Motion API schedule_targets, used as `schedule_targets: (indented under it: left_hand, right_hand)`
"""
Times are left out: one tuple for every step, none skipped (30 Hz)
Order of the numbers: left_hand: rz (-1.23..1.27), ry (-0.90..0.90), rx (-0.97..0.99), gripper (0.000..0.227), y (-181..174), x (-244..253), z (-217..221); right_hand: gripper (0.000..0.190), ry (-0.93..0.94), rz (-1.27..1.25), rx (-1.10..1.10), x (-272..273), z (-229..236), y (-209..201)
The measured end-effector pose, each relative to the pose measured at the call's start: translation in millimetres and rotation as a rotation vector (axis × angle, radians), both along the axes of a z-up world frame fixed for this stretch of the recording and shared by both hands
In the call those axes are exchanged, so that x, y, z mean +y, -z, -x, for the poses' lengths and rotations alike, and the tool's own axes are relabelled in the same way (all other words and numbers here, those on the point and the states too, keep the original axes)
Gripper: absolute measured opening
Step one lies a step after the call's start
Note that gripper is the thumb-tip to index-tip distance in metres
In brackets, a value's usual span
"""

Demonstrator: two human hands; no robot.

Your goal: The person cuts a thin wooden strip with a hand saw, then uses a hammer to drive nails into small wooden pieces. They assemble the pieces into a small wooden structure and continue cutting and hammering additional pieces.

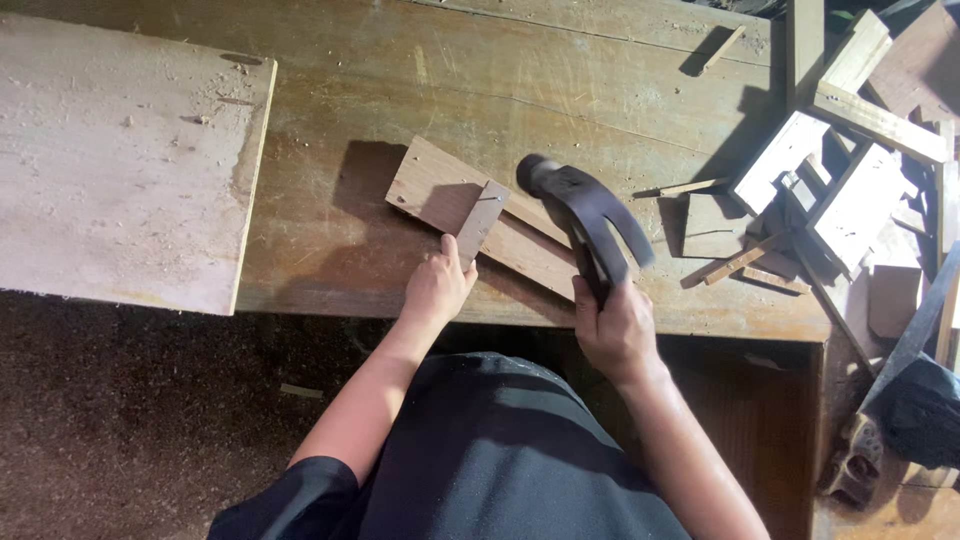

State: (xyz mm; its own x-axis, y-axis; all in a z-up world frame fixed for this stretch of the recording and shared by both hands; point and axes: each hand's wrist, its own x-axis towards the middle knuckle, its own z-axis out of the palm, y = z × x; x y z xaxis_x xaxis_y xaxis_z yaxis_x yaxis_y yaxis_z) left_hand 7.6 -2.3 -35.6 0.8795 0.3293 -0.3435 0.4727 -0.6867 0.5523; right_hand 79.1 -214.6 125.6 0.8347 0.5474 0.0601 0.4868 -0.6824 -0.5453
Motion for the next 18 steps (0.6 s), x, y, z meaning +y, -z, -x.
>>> schedule_targets:
  left_hand:
    - [-0.010, 0.003, -0.016, 0.063, 5.0, -0.2, -0.6]
    - [0.006, -0.007, -0.004, 0.063, 10.4, 0.5, -0.9]
    - [0.023, -0.018, 0.008, 0.064, 16.1, 1.0, -2.9]
    - [0.043, -0.025, 0.021, 0.064, 22.0, -1.5, -3.3]
    - [0.167, -0.074, 0.039, 0.055, 26.8, -5.5, -3.6]
    - [0.285, -0.125, 0.050, 0.047, 29.8, -6.8, -7.3]
    - [0.404, -0.175, 0.060, 0.043, 31.3, -7.6, -9.3]
    - [0.249, -0.109, -0.026, 0.047, 32.0, -8.1, -15.2]
    - [0.093, -0.042, -0.111, 0.055, 31.9, -9.1, -21.2]
    - [-0.058, 0.027, -0.177, 0.064, 31.4, -11.7, -14.8]
    - [-0.012, 0.000, -0.131, 0.065, 29.5, -13.9, -7.2]
    - [0.022, -0.025, -0.105, 0.067, 25.9, -12.6, -11.7]
    - [0.058, -0.050, -0.080, 0.069, 21.5, -10.0, -17.5]
    - [0.067, -0.032, -0.066, 0.069, 17.4, -6.8, -18.0]
    - [0.077, -0.014, -0.052, 0.069, 14.0, -2.5, -19.3]
    - [0.090, 0.004, -0.034, 0.069, 11.1, -3.3, -16.2]
    - [0.097, 0.003, -0.021, 0.069, 8.1, -5.4, -12.5]
    - [0.098, 0.002, -0.020, 0.068, 4.8, -2.6, -16.5]
  right_hand:
    - [0.035, -0.074, -0.054, -0.120, 1.9, -0.9, 2.3]
    - [0.032, -0.145, -0.109, -0.235, 3.6, 0.2, 6.8]
    - [0.035, -0.065, 0.002, -0.113, 12.0, -3.1, 18.7]
    - [0.038, 0.019, 0.117, 0.009, 21.2, -7.1, 34.2]
    - [0.041, 0.102, 0.231, 0.132, 22.6, -7.9, 45.8]
    - [0.041, 0.101, 0.270, 0.154, 19.6, -9.2, 54.0]
    - [0.041, 0.101, 0.309, 0.176, 14.6, -10.7, 60.1]
    - [0.040, 0.098, 0.350, 0.191, 10.3, -16.1, 64.2]
    - [0.040, 0.109, 0.357, 0.194, 6.4, -21.4, 67.0]
    - [0.040, 0.120, 0.371, 0.215, -0.3, -16.3, 68.9]
    - [0.040, 0.131, 0.384, 0.236, -6.1, -9.9, 69.7]
    - [0.040, 0.110, 0.345, 0.200, -9.1, -10.5, 69.2]
    - [0.041, 0.089, 0.307, 0.164, -10.8, -10.4, 67.1]
    - [0.043, 0.071, 0.277, 0.141, -9.7, -6.8, 64.0]
    - [0.041, 0.070, 0.245, 0.147, -5.4, -6.2, 61.2]
    - [0.039, 0.069, 0.215, 0.157, -4.1, -3.1, 57.4]
    - [0.037, 0.069, 0.185, 0.167, -2.4, -1.3, 52.2]
    - [0.038, 0.082, 0.174, 0.168, 2.7, -6.1, 44.9]
